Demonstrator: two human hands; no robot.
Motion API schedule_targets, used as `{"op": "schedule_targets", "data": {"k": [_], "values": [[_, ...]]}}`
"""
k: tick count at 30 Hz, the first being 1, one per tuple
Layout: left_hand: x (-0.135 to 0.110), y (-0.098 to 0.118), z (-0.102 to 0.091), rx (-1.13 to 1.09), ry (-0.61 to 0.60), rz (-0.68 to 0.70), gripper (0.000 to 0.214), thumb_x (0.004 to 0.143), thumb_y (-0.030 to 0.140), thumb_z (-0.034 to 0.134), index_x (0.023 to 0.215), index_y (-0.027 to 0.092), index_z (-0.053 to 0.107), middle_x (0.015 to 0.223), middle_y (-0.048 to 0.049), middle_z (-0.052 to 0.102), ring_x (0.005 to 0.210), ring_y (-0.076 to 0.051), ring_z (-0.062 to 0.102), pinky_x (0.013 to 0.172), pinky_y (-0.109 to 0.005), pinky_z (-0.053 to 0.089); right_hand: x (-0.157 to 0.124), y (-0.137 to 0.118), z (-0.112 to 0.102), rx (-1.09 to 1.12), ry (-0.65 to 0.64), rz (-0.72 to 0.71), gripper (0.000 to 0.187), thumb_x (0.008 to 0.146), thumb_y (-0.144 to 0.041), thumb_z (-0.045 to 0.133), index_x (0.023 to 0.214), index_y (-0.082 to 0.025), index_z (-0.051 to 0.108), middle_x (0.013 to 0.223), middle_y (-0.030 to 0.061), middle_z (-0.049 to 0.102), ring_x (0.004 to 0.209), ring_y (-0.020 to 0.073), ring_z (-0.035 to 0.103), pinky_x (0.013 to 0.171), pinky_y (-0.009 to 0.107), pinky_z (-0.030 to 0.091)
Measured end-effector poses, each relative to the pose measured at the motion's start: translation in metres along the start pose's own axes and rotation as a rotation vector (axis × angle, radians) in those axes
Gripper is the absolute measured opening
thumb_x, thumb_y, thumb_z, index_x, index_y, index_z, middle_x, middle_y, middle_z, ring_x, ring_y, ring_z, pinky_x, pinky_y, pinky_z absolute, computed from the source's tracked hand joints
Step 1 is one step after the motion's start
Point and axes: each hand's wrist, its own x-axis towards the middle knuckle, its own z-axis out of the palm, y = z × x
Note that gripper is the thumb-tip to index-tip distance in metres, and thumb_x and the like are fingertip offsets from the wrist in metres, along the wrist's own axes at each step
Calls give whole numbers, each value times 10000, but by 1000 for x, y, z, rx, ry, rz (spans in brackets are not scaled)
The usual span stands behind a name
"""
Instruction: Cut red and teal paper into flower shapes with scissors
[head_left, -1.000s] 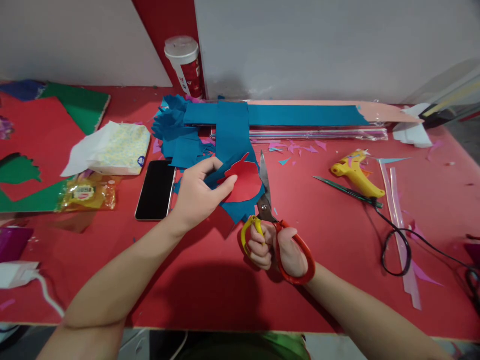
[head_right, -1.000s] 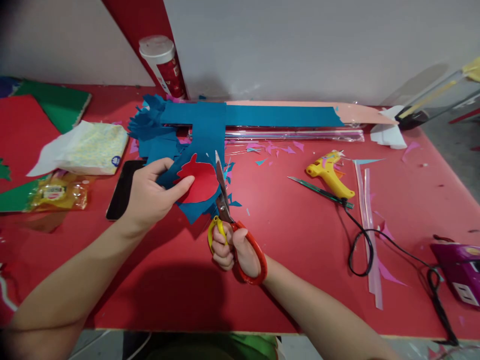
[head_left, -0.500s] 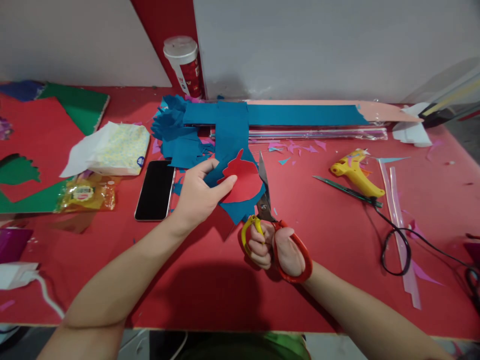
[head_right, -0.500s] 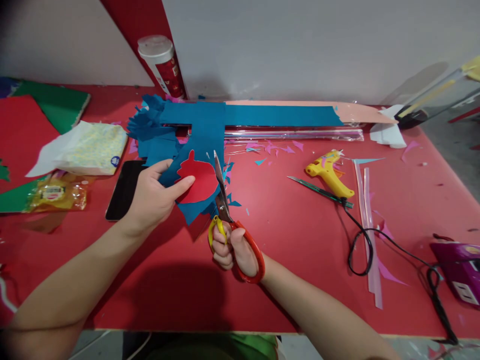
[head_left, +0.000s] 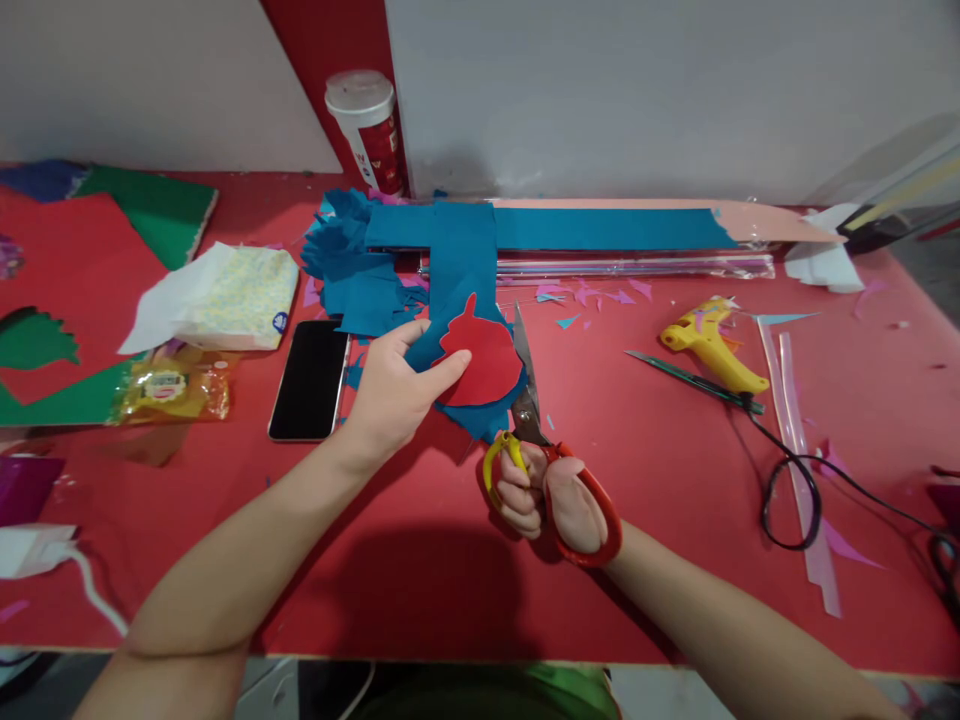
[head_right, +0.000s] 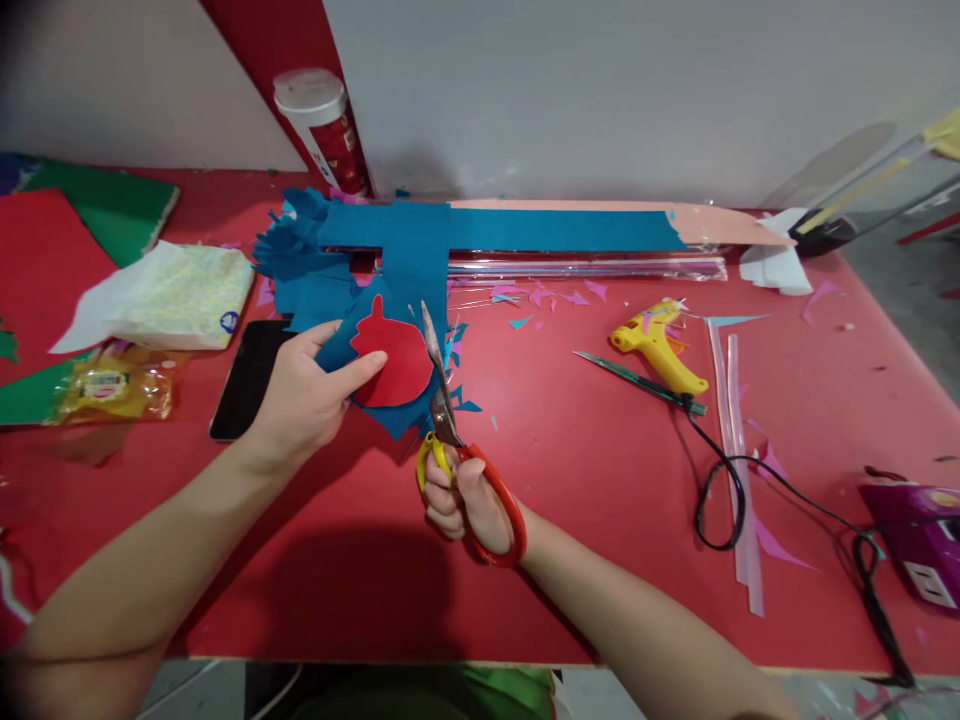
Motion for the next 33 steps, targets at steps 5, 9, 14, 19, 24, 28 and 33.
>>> {"op": "schedule_targets", "data": {"k": [5,9,14,19,24,28,33], "values": [[1,-3,-2,9,-2,43,202,637,179,690,833,155,646,847,-25,684,762,-162,619,722,-288,515,0,-2,1,-47,24,-1,565,682,-773,364,681,-210,316,509,-110,213,354,29,131,320,166,147],[0,-1,-4,106,22,79,142,637,196,688,760,151,632,747,-3,648,705,-137,580,669,-255,493,1,-2,2,-76,39,-5,571,678,-780,355,673,-211,312,505,-110,215,350,29,134,315,165,154],[-1,4,-3,195,34,86,123,651,238,674,668,156,583,654,23,577,635,-111,521,600,-225,448,1,-1,1,-93,43,-12,573,676,-785,351,674,-213,312,505,-110,215,347,30,134,310,166,153],[-3,11,-2,286,52,136,200,655,235,650,562,168,486,583,46,482,560,-86,440,561,-214,402,0,2,-1,-95,46,-9,572,675,-785,351,678,-215,313,501,-111,213,346,32,140,314,166,160],[-5,16,-2,341,35,181,239,668,195,622,538,173,423,556,57,418,526,-72,378,528,-201,363,0,3,-1,-76,35,-29,559,690,-770,356,686,-212,320,509,-109,212,351,32,132,315,166,156],[-5,16,-2,360,27,188,244,679,199,616,544,173,415,559,52,409,526,-71,361,509,-200,342,0,4,-1,-71,38,-40,553,697,-763,359,689,-211,326,508,-110,214,347,30,135,313,162,155],[-4,15,-2,350,21,197,244,680,196,616,543,172,416,560,51,411,530,-71,361,513,-200,345,0,7,-2,-66,40,-39,544,709,-753,361,691,-210,326,509,-111,217,345,27,138,311,157,160]]}}
